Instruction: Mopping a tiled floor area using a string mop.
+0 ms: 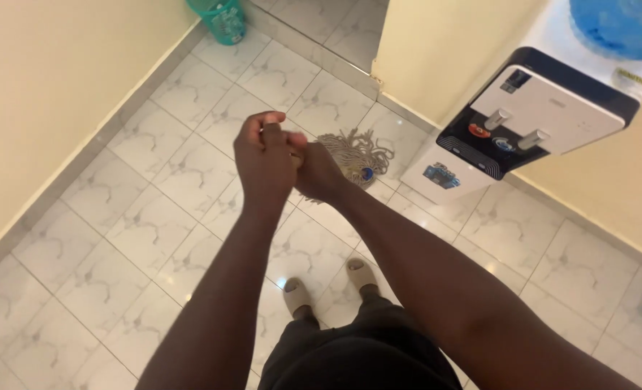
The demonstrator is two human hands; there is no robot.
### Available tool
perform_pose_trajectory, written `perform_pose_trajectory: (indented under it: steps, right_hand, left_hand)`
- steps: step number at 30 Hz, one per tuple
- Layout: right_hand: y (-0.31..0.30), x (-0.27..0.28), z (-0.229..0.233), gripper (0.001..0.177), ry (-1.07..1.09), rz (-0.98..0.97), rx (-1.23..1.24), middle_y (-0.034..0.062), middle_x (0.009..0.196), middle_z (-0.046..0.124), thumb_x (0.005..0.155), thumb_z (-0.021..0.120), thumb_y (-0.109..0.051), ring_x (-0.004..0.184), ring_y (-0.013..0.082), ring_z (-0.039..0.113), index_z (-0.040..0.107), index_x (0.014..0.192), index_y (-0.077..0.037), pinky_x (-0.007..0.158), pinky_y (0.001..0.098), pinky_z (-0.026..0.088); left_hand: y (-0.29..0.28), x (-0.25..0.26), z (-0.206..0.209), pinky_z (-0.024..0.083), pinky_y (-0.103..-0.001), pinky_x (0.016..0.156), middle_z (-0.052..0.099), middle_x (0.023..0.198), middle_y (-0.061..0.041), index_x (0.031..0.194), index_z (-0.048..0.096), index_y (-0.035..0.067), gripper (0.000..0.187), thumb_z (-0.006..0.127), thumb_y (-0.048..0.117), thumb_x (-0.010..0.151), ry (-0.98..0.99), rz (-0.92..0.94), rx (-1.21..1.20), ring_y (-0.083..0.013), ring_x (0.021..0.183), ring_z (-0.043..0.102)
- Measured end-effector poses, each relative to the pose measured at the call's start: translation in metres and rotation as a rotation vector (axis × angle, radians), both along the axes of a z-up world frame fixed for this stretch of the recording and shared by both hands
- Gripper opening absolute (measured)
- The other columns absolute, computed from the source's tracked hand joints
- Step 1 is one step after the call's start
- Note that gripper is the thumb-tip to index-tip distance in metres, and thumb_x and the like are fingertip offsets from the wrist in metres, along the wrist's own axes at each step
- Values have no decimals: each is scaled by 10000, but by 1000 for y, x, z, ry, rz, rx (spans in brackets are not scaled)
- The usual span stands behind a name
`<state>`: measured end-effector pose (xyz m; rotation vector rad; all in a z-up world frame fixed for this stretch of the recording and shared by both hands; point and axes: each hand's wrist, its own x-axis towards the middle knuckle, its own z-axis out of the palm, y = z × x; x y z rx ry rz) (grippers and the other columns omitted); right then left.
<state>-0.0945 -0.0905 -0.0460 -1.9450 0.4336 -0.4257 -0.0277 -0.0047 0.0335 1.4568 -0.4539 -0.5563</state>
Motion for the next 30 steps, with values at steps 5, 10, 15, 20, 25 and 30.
perform_pose_trajectory:
  steps: [5, 10, 15, 20, 25, 30]
  right_hand:
    - [-54, -18, -96, 190, 149, 114, -148, 70, 795, 713, 954, 679, -240, 770, 189, 693, 675, 925, -52, 712, 358, 537]
    - [-70, -20, -127, 222, 250, 154, 30, 59, 773, 715, 901, 746, -267, 727, 170, 688, 679, 853, -61, 687, 373, 547]
    - [-83, -9, -136, 238, 272, 132, -58, 86, 720, 701, 924, 749, -278, 662, 158, 662, 700, 868, -52, 640, 380, 516]
    - [-70, -15, -143, 259, 185, 46, -12, 79, 652, 669, 915, 746, -251, 605, 155, 626, 688, 814, -19, 589, 385, 503]
    - [-51, -20, -129, 283, 174, -26, 11, 61, 607, 642, 905, 742, -233, 563, 155, 604, 669, 742, -13, 568, 381, 491]
    - [-39, -29, -126, 341, 296, -55, 64, 76, 582, 598, 933, 710, -252, 529, 189, 575, 608, 706, -18, 554, 390, 486]
  left_hand:
    - [-13, -9, -2, 566, -260, 571, 571, 614, -24, 1027, 676, 12, 296, 445, 189, 1080, -132, 85, 43, -91, 530, 602]
    - [-23, -21, -3, 530, -275, 527, 537, 585, -39, 1031, 694, 1, 308, 453, 184, 1085, -128, 272, 80, -97, 494, 561]
    - [-29, -9, -18, 551, -277, 475, 537, 707, -20, 1120, 642, 13, 243, 454, 158, 1069, -208, 329, 1, -68, 514, 542]
    - [-34, -3, -4, 552, -272, 471, 578, 704, -6, 1095, 662, 28, 270, 428, 160, 1081, -157, 268, 74, -79, 470, 543]
    - [-27, 2, 1, 551, -281, 453, 560, 691, -5, 1083, 672, 23, 276, 438, 171, 1084, -165, 230, 95, -82, 455, 535]
    - [-20, 7, 4, 551, -286, 445, 523, 647, -18, 1105, 651, 38, 260, 443, 190, 1072, -90, 191, 98, -86, 429, 523]
